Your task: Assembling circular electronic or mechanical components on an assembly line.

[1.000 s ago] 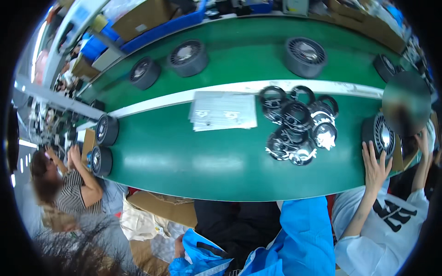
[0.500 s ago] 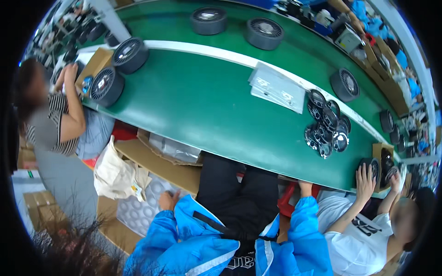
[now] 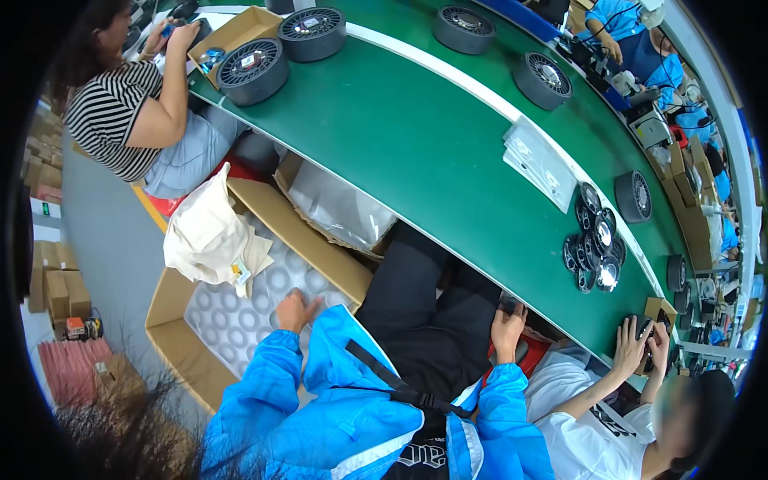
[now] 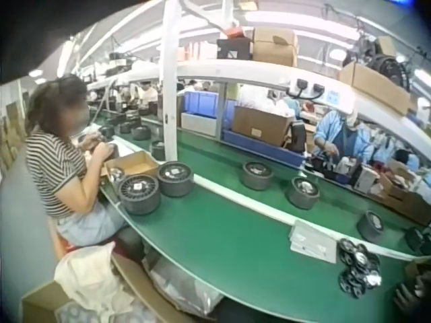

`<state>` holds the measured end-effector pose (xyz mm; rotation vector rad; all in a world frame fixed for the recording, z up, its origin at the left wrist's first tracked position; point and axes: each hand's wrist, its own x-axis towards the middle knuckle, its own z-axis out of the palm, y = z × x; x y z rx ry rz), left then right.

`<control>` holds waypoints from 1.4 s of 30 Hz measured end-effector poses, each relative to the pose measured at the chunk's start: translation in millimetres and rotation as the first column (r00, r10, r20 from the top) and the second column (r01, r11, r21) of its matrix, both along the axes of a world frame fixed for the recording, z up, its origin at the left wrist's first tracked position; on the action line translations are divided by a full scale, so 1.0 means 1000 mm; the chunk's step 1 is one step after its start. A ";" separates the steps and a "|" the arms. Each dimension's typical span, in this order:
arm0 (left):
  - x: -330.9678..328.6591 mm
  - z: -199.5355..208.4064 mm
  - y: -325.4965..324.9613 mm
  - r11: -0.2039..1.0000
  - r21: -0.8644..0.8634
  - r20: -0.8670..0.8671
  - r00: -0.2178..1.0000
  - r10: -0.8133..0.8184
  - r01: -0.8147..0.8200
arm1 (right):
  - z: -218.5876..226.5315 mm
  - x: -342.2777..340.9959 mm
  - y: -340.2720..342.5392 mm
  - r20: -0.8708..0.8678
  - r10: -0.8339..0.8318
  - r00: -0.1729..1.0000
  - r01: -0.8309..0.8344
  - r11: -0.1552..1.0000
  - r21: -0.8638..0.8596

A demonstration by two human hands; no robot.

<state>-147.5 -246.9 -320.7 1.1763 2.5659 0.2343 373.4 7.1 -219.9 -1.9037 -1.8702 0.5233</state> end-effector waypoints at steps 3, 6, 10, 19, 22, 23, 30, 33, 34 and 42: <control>0.002 0.011 0.014 0.994 -0.050 -0.042 0.994 0.099 -0.101 | -0.004 0.002 0.001 -0.031 -0.051 0.998 0.049 0.997 -0.062; 0.002 0.009 0.002 0.998 -0.038 0.036 0.998 0.052 -0.051 | -0.002 -0.001 -0.008 0.058 0.035 0.998 -0.039 0.997 0.067; -0.016 0.001 -0.014 0.994 0.107 0.117 0.992 -0.043 0.030 | 0.002 -0.009 -0.010 0.053 -0.001 0.999 0.000 0.999 0.033; -0.079 0.053 -0.033 0.977 -0.026 0.773 0.615 0.154 -0.211 | 0.004 -0.005 -0.018 0.065 -0.013 0.998 0.010 0.999 0.051; -0.106 0.037 -0.098 0.843 0.526 0.082 0.993 0.079 -0.111 | 0.047 -0.051 -0.024 0.150 -0.032 0.988 0.005 0.984 0.178; -0.106 0.047 -0.111 0.693 0.516 0.406 0.856 0.320 -0.504 | 0.079 -0.070 -0.032 0.047 0.085 0.995 -0.090 0.986 0.142; 0.017 0.222 -0.024 0.789 0.323 0.699 0.694 0.173 -0.522 | 0.207 -0.255 -0.062 -0.691 0.610 0.387 -0.846 0.533 -0.004; 0.066 0.304 0.046 0.736 0.672 0.455 0.832 -0.318 -0.086 | 0.186 -0.310 -0.054 -0.753 0.654 0.076 -0.951 0.274 0.142; 0.066 0.324 0.056 0.732 0.676 0.448 0.837 -0.313 -0.088 | 0.177 -0.314 -0.047 -0.750 0.658 0.066 -0.953 0.266 0.149; 0.018 0.271 0.039 0.896 0.408 0.524 0.849 -0.071 -0.176 | 0.181 -0.306 -0.012 -0.995 -0.058 0.085 -0.748 0.656 -0.102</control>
